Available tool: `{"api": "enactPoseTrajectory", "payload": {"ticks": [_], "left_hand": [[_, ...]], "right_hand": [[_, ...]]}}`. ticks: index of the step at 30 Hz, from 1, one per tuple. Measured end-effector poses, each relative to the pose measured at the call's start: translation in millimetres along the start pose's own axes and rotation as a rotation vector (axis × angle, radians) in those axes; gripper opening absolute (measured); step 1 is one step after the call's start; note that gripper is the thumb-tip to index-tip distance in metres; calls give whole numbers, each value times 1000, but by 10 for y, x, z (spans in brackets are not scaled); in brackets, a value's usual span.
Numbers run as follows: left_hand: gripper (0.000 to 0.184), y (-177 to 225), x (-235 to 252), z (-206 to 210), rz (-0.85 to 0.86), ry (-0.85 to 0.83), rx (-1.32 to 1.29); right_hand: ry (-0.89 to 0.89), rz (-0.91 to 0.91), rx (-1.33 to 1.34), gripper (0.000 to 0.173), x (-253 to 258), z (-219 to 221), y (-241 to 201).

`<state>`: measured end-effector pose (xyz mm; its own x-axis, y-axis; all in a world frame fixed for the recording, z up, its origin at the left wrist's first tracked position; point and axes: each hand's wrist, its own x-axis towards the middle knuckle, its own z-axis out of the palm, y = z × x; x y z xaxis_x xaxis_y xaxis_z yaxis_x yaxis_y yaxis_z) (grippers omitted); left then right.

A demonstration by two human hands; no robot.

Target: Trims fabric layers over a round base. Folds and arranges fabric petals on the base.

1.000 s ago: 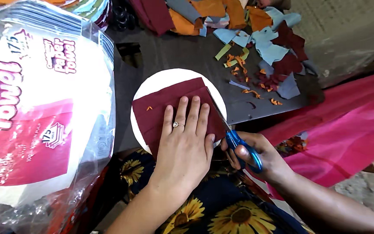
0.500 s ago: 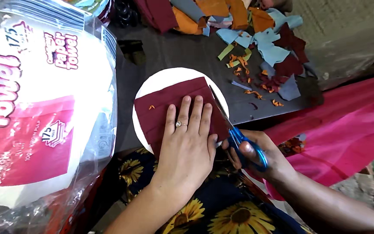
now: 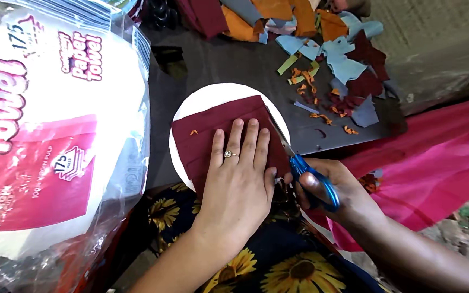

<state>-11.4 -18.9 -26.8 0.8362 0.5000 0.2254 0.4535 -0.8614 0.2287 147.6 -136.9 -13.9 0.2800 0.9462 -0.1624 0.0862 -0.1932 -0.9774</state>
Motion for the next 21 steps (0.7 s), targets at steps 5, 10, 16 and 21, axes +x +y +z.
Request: {"api": "enactPoseTrajectory", "payload": {"ticks": [5,10,16,21], "left_hand": [[58,1,5,-5,-1,0,-14],[57,-3,5,0,5,9,-15],[57,-5,7,0,3,6,-11],[58,-2,9,-6,1,-7,-8]], "right_hand": [[16,-1,-15,32,4,14,-4],[41,6,-85,30,0,21,-7],[3,10,-58,32,-2,-33,-4],[-67,-13,8,40,38,-61,-36]]}}
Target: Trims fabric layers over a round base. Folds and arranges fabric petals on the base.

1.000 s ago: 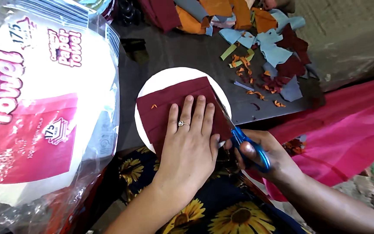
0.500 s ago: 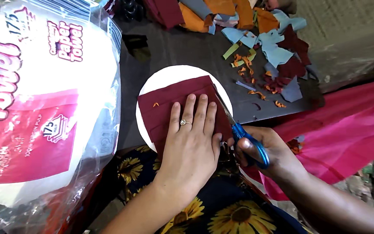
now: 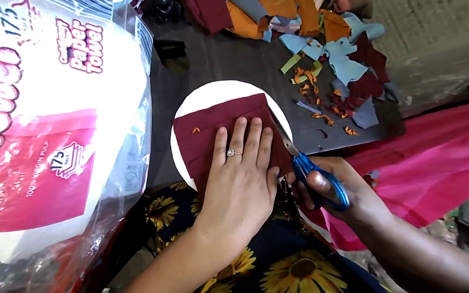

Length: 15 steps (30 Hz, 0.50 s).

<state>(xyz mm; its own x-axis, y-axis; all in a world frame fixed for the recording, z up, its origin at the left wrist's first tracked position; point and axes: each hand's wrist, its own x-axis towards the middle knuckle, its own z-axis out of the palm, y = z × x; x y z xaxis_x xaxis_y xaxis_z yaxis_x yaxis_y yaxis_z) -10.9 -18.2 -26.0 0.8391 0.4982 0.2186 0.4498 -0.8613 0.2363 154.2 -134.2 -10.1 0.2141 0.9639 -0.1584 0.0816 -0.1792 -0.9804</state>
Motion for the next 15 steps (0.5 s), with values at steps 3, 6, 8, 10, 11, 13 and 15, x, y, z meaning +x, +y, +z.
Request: {"api": "enactPoseTrajectory", "payload": {"ticks": [3,6,8,10,11,13,15], "left_hand": [[58,-5,0,3,1,4,-6],[58,-3,2,-2,2,3,-5],[58,-1,4,-1,1,3,-7],[58,-3,4,3,0,4,-10],[58,-4,4,4,0,3,-11],[58,-6,4,3,1,4,-9],[58,-5,4,-2,2,1,-6]], "right_hand": [[6,-3,-11,39,33,5,-19],[16,4,-34,38,56,3,-36],[24,23,-39,36,63,9,-54],[31,33,-33,35,64,17,-58],[32,31,-25,34,64,20,-52],[35,32,-11,34,63,24,-49],[42,37,-3,33,61,30,-56]]}}
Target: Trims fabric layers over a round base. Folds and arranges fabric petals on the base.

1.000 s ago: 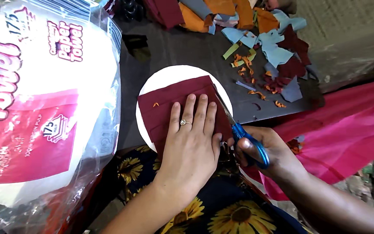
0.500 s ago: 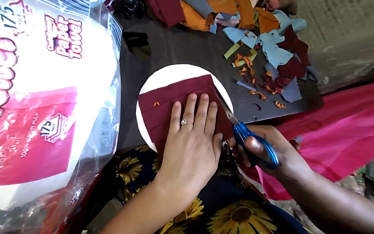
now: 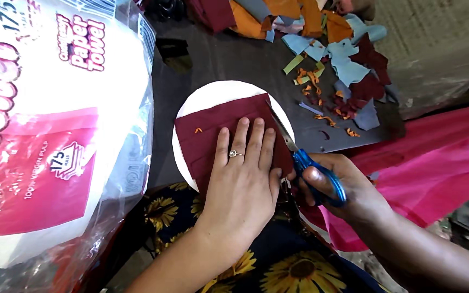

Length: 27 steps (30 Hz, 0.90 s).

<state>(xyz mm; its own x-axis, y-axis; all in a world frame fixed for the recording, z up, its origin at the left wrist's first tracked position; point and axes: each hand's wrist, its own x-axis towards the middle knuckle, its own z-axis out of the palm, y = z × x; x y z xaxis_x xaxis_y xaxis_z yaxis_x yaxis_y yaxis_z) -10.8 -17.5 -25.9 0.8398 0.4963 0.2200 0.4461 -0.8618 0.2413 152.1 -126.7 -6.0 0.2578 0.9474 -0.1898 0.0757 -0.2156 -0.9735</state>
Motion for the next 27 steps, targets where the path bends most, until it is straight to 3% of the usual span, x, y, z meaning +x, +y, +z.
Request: {"api": "enactPoseTrajectory", "payload": {"ticks": [8,22,27], "left_hand": [[57,-11,-7,7,7,18,-13],[57,-15,-3,-4,7,-1,-18],[56,-17,-3,-11,9,7,-23]], "right_hand": [[29,18,-27,31,0,19,-14],[-46,24,-18,41,120,-76,-84],[-18,43,-36,36,136,-59,-99]]}}
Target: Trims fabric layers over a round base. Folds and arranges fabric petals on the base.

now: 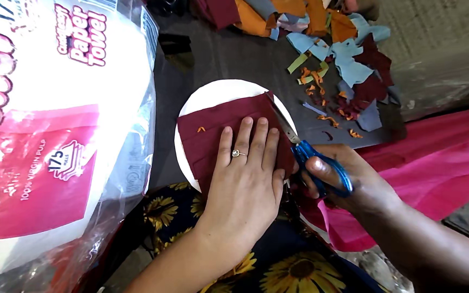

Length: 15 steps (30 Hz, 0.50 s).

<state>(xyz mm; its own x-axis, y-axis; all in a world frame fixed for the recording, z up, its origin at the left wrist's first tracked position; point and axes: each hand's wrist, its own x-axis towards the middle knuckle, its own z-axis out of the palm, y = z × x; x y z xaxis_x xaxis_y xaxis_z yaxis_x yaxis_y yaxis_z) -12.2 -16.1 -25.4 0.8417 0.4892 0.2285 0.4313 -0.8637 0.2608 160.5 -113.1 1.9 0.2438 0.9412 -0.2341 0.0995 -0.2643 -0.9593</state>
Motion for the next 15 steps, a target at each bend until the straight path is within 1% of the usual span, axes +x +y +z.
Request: {"api": "enactPoseTrajectory", "payload": {"ticks": [4,8,11,15], "left_hand": [[56,-4,-3,3,4,6,-5],[57,-6,-8,13,14,22,-5],[56,-7,-7,11,10,18,-4],[56,-6,-9,10,11,17,8]], "right_hand": [[23,26,-59,29,-2,10,-27],[-19,-1,-13,36,23,-34,-19],[-60,-35,24,36,47,-55,-14],[-53,-19,3,37,83,-68,-36]]}}
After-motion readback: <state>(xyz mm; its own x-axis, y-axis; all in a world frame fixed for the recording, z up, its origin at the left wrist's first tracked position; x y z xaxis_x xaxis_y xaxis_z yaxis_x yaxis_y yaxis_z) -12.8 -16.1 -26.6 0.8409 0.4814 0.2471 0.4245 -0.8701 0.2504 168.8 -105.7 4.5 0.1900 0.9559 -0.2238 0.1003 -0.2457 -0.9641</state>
